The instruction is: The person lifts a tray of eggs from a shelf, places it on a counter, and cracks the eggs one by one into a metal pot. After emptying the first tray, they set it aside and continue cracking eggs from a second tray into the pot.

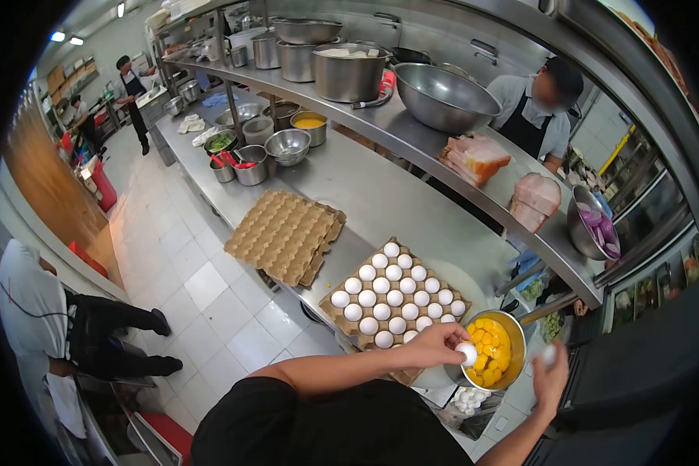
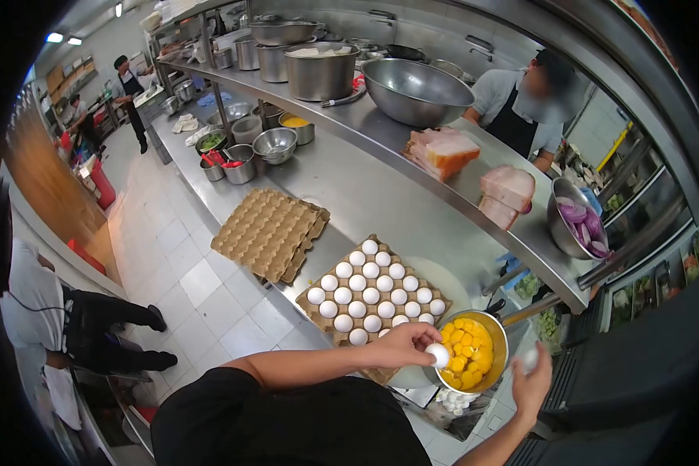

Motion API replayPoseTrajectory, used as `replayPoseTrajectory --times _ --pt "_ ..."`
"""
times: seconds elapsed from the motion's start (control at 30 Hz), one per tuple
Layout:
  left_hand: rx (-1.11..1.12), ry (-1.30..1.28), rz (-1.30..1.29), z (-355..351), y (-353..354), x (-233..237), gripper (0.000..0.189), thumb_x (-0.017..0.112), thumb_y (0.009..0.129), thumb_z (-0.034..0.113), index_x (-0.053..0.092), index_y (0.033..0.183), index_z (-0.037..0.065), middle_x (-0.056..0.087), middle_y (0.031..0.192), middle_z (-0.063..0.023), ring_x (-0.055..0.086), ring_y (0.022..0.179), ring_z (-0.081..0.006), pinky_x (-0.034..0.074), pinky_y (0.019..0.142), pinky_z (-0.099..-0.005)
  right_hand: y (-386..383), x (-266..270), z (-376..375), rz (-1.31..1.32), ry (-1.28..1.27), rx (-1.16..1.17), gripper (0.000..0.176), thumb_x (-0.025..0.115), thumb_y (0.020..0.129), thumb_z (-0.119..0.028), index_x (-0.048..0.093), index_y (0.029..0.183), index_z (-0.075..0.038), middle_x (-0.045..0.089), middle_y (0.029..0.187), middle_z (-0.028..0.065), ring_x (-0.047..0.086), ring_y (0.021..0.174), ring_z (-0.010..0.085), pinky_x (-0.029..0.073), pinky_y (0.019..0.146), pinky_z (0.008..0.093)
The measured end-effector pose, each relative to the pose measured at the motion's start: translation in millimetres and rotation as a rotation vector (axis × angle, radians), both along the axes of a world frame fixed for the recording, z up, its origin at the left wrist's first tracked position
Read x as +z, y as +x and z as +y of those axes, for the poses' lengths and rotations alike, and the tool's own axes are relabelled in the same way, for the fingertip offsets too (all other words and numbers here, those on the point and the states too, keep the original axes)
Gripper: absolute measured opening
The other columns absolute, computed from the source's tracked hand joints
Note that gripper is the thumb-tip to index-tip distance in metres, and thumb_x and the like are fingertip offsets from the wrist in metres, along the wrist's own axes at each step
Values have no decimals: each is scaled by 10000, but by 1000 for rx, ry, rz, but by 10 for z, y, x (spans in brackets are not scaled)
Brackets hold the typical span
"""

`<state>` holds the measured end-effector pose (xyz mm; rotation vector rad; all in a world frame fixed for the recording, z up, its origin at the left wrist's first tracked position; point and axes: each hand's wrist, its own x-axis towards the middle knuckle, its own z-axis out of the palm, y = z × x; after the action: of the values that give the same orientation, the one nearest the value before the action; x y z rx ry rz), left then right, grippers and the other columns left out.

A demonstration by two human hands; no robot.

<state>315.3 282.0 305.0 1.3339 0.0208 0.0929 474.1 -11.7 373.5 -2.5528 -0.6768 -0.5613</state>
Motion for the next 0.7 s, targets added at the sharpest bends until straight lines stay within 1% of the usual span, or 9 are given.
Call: replayPoseTrajectory --times 0.07,0.23,0.3,0.37,0.4,0.43,0.5,0.6,0.7 --pt "-36 -46 2 -60 76 1 559 814 792 170 575 1275 23 677 979 -57 597 858 -113 508 782 -277 -103 133 -14 68 -159 59 650 767 856 -126 510 1449 -62 596 1321 175 627 1067 298 529 857 422" --pt "-79 0 83 -211 122 434 587 799 825 156 521 1327 33 663 1026 -77 601 877 -124 497 798 -274 -996 721 882 584 97 493 637 746 844 -60 510 1436 -51 606 1271 165 622 1088 285 527 868 393" --pt "-94 -228 29 -337 241 277 608 821 835 197 516 1336 37 660 1048 -100 610 917 -145 510 818 -310 -827 433 869 428 42 565 591 723 866 -49 511 1417 -50 613 1234 158 625 1086 280 537 834 379" --pt "21 -31 -21 -241 189 336 618 827 848 250 516 1337 36 662 1071 -119 621 941 -169 517 829 -327 -522 169 802 253 209 536 478 649 935 -31 508 1390 -69 625 1139 106 632 978 195 530 715 325" --pt "77 67 -43 -159 132 382 626 830 854 277 516 1338 35 663 1082 -129 627 954 -181 521 834 -336 -342 236 746 465 509 409 460 626 961 -41 500 1402 -88 624 1120 75 611 918 148 508 671 300" --pt "166 331 -84 -30 50 428 588 801 850 269 537 1324 40 659 1108 -146 627 1031 -241 501 894 -395 -131 323 684 673 806 265 444 604 987 -51 492 1413 -106 622 1100 45 591 858 101 486 626 275" --pt "240 960 -103 118 -12 198 539 760 828 237 568 1292 40 652 1123 -149 613 1077 -278 469 927 -431 451 135 591 486 1245 118 433 587 1035 -167 479 1452 -126 617 1088 16 555 690 82 409 506 237" --pt "124 1442 -45 219 -61 -128 449 703 795 191 622 1213 48 643 1138 -146 585 1129 -307 431 948 -461 1017 -184 507 548 1457 -110 456 582 1047 -250 471 1469 -116 618 1093 21 559 671 100 391 485 235" --pt "91 1544 -52 236 -74 -198 356 666 802 163 659 1141 56 639 1141 -146 575 1144 -308 426 936 -458 847 -270 681 799 1072 66 450 558 1062 -307 507 1471 -127 643 1083 24 570 699 114 394 472 250"
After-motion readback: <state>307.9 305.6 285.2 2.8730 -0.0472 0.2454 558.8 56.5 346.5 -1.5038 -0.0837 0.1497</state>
